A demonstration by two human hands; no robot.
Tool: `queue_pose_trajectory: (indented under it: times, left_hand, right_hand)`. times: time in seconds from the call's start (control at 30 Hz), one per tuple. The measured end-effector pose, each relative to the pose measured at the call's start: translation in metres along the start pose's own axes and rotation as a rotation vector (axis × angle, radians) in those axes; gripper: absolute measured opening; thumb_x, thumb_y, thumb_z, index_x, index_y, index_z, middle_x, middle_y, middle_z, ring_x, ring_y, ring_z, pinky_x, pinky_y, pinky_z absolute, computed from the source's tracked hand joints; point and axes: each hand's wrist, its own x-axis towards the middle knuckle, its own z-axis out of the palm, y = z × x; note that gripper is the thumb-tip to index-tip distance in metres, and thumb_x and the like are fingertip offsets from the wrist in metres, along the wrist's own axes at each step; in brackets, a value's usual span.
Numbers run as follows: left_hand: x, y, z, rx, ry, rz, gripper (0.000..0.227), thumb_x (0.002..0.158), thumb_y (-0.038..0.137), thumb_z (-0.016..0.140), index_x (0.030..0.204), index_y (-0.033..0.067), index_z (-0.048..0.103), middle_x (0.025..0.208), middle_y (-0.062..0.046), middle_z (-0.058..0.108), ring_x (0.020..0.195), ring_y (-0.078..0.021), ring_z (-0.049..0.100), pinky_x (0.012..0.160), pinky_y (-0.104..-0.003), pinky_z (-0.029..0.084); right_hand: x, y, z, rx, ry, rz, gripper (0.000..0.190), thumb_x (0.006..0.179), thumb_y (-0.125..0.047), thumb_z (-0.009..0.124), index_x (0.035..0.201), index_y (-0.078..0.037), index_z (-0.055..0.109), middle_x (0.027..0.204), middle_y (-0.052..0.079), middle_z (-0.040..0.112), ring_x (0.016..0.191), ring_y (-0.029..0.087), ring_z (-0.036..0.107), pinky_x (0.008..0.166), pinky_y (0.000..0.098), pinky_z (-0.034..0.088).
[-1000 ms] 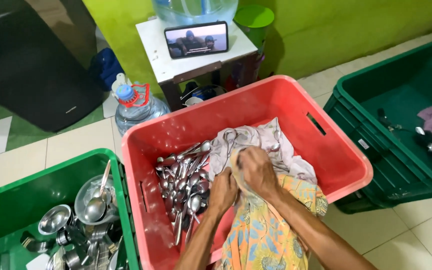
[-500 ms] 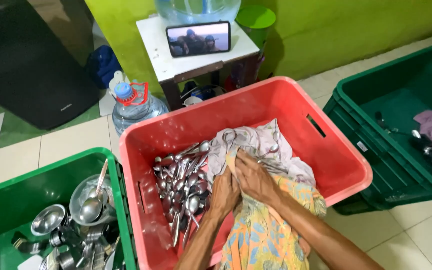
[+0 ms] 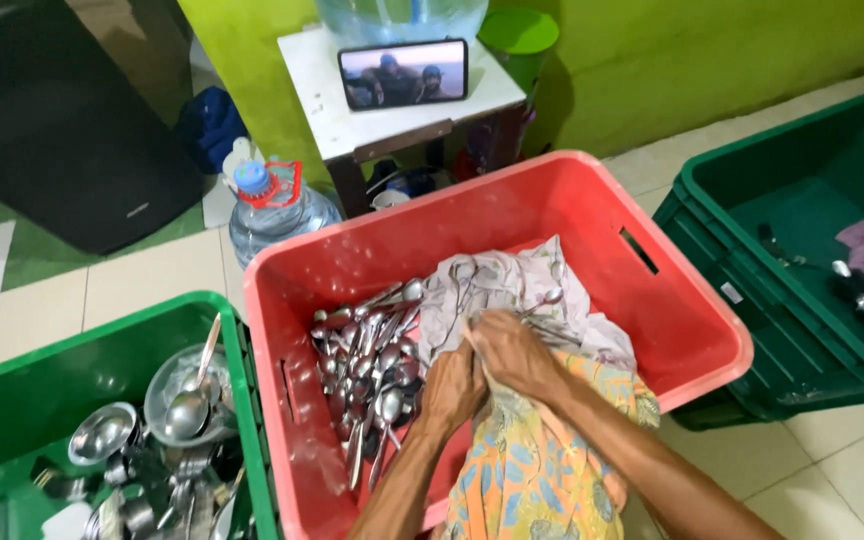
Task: Cleaning metal spoons by wiping them with a cloth and transferring them between plastic crates.
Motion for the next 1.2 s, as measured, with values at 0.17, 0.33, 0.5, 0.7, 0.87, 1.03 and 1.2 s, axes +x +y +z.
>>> queue_pose_trajectory:
  times: [0.17, 0.33, 0.5, 0.7, 0.87, 1.03, 1.2]
  left_hand:
    - [-0.010, 0.016, -0.007, 0.042, -0.013, 0.109, 0.023, 0.098, 0.027, 0.043, 0.102, 0.0101, 0.059, 0.083, -0.026, 0.072, 0.088, -0.0516, 0.071, 0.077, -0.065, 0.053]
    - [-0.017, 0.041, -0.023, 0.051, -0.010, 0.165, 0.020, 0.098, 0.023, 0.043, 0.105, 0.0099, 0.057, 0.080, -0.027, 0.071, 0.085, -0.0516, 0.071, 0.077, -0.065, 0.053]
    - [-0.020, 0.047, -0.025, 0.080, -0.037, 0.158, 0.020, 0.098, 0.023, 0.042, 0.107, 0.0110, 0.056, 0.083, -0.026, 0.072, 0.088, -0.0506, 0.071, 0.079, -0.064, 0.054]
    - [0.006, -0.008, 0.007, 0.107, 0.083, 0.004, 0.027, 0.095, 0.028, 0.045, 0.091, 0.0073, 0.062, 0.078, -0.023, 0.072, 0.084, -0.0480, 0.072, 0.078, -0.061, 0.055]
    - [-0.006, 0.023, -0.016, 0.064, 0.020, -0.002, 0.031, 0.100, 0.032, 0.042, 0.100, 0.0096, 0.063, 0.083, -0.025, 0.072, 0.088, -0.0493, 0.072, 0.080, -0.061, 0.055]
    - [-0.011, 0.031, -0.022, 0.050, -0.019, 0.038, 0.033, 0.102, 0.034, 0.041, 0.101, 0.0093, 0.063, 0.085, -0.031, 0.071, 0.088, -0.0545, 0.070, 0.079, -0.064, 0.054]
    - [-0.010, 0.025, -0.011, 0.099, -0.011, 0.080, 0.030, 0.103, 0.036, 0.043, 0.099, 0.0141, 0.063, 0.079, -0.024, 0.072, 0.085, -0.0498, 0.072, 0.077, -0.060, 0.056]
  right_hand:
    - [-0.007, 0.032, 0.005, 0.032, -0.042, 0.287, 0.039, 0.100, -0.034, 0.047, 0.071, -0.010, 0.059, 0.068, 0.017, 0.060, 0.079, 0.042, 0.065, 0.070, 0.0510, 0.051]
    - [-0.005, 0.041, 0.004, 0.039, -0.025, 0.631, 0.047, 0.094, -0.042, 0.049, 0.063, -0.009, 0.063, 0.062, 0.018, 0.063, 0.074, 0.043, 0.067, 0.066, 0.0514, 0.051]
    - [-0.009, 0.061, 0.008, 0.172, 0.174, 0.729, 0.042, 0.091, -0.034, 0.058, 0.058, -0.009, 0.067, 0.060, 0.018, 0.066, 0.067, 0.036, 0.070, 0.063, 0.0433, 0.051]
    - [-0.001, -0.024, -0.025, 0.051, 0.045, 0.228, 0.034, 0.098, -0.032, 0.063, 0.113, -0.003, 0.071, 0.124, 0.025, 0.063, 0.116, 0.048, 0.061, 0.100, 0.0534, 0.048]
    - [-0.002, -0.024, -0.027, 0.158, 0.008, 0.352, 0.028, 0.102, -0.023, 0.053, 0.106, -0.008, 0.076, 0.115, 0.023, 0.069, 0.109, 0.049, 0.065, 0.095, 0.0540, 0.052]
    - [-0.004, 0.008, -0.011, 0.138, 0.144, 0.583, 0.029, 0.101, -0.029, 0.054, 0.090, -0.015, 0.076, 0.078, 0.017, 0.073, 0.088, 0.041, 0.072, 0.074, 0.0507, 0.055]
    - [-0.018, 0.077, 0.028, 0.153, 0.144, 0.906, 0.031, 0.097, -0.029, 0.053, 0.092, -0.011, 0.077, 0.088, 0.022, 0.076, 0.104, 0.044, 0.070, 0.085, 0.0550, 0.056]
